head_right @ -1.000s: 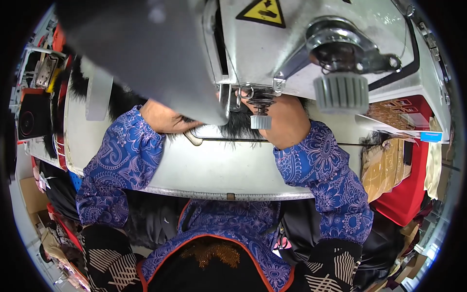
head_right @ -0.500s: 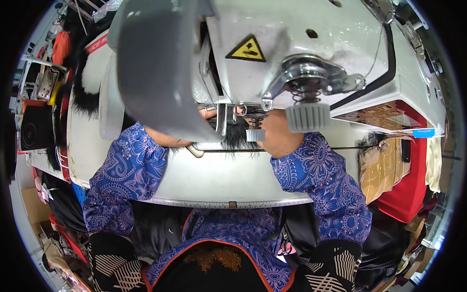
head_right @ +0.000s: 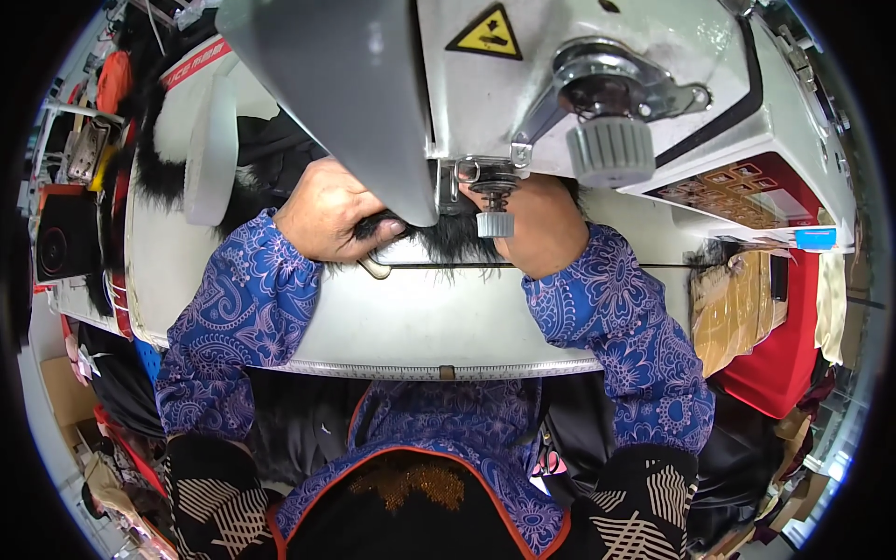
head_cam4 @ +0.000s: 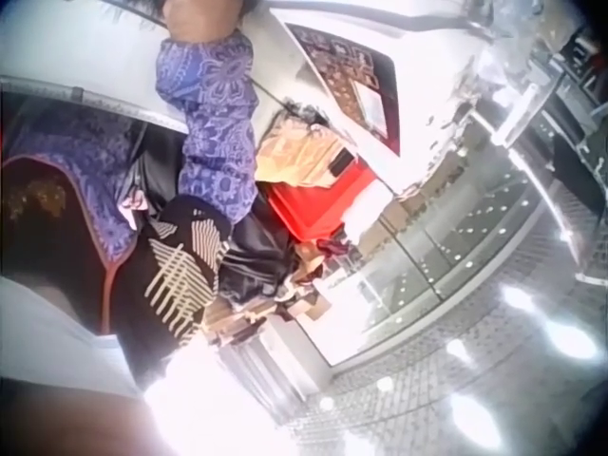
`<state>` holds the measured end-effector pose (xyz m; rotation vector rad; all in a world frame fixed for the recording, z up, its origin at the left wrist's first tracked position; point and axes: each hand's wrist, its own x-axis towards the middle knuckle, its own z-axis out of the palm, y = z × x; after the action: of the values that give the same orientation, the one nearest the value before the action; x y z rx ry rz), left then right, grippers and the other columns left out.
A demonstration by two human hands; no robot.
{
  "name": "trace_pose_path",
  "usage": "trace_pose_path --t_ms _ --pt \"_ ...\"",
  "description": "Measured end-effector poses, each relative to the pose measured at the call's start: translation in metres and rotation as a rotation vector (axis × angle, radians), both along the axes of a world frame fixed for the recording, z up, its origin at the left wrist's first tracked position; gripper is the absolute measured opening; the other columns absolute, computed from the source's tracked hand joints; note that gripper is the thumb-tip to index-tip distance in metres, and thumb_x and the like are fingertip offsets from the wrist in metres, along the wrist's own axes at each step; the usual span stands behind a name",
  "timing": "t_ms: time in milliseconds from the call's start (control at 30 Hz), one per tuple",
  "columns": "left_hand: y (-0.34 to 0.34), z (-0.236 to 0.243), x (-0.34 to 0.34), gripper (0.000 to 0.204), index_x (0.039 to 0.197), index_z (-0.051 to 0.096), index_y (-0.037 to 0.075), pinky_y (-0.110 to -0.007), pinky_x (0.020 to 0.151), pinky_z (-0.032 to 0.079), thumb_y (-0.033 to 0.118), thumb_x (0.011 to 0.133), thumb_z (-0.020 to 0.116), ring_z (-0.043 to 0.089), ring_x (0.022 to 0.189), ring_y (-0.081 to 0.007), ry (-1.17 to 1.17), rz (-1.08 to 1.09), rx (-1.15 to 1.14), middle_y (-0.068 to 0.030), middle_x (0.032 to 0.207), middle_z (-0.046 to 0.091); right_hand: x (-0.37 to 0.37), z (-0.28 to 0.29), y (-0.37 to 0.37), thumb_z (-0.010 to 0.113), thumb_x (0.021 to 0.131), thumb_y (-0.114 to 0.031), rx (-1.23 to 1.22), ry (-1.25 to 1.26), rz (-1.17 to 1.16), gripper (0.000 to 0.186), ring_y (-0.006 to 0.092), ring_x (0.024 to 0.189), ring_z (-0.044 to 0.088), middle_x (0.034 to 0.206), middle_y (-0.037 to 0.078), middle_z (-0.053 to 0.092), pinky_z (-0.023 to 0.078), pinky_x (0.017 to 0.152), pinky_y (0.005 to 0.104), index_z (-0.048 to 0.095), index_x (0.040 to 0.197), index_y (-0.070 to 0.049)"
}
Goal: Sew fur trim onto a piece of clothing using an industrial sewing machine.
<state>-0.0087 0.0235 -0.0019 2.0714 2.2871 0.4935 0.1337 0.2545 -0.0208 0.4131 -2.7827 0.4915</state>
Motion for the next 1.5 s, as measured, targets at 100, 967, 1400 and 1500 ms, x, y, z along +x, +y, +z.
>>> trace_pose_path --t_ms 100,967,1400,1500 --pt "-0.001 -0.001 0.001 0.038 0.117 0.064 0.011 -0.043 0.104 0.042 0.036 0.088 0.064 0.053 0.121 -0.026 0.039 -0.044 0.041 -0.0027 0.126 0.06 -0.001 -0.003 0.001 0.063 0.07 -0.002 -0.012 0.051 0.026 0.055 0.0304 0.104 0.061 0.116 0.01 0.065 0.049 0.089 0.0406 0.06 0.124 -0.013" --pt "-0.02 0.008 0.017 0.031 0.1 0.067 0.009 -0.039 0.091 0.047 0.035 0.083 0.07 0.062 0.101 -0.0251 0.023 0.161 0.135 -0.0043 0.108 0.065 0.007 0.021 -0.019 0.062 0.07 0.004 -0.067 0.024 0.107 0.028 0.028 0.107 0.063 0.101 0.008 0.066 0.054 0.087 0.0383 0.067 0.097 -0.002" --pt "-0.007 0.003 -0.006 0.044 0.114 0.064 0.008 -0.041 0.095 0.045 0.039 0.083 0.067 0.059 0.108 -0.0304 0.036 0.417 0.084 -0.0119 0.113 0.065 -0.003 0.026 -0.016 0.072 0.081 -0.013 0.11 0.183 -0.195 0.012 0.0251 0.075 0.066 0.082 0.007 0.067 0.054 0.073 0.0393 0.067 0.088 -0.004" --pt "-0.018 -0.003 0.001 0.04 0.106 0.067 0.006 -0.039 0.082 0.051 0.027 0.074 0.074 0.063 0.094 -0.0303 0.014 0.157 0.194 -0.0109 0.109 0.067 0.006 0.034 -0.019 0.066 0.08 -0.008 0.029 0.004 -0.083 0.015 0.0295 0.093 0.064 0.1 0.011 0.065 0.051 0.084 0.041 0.066 0.094 -0.002"
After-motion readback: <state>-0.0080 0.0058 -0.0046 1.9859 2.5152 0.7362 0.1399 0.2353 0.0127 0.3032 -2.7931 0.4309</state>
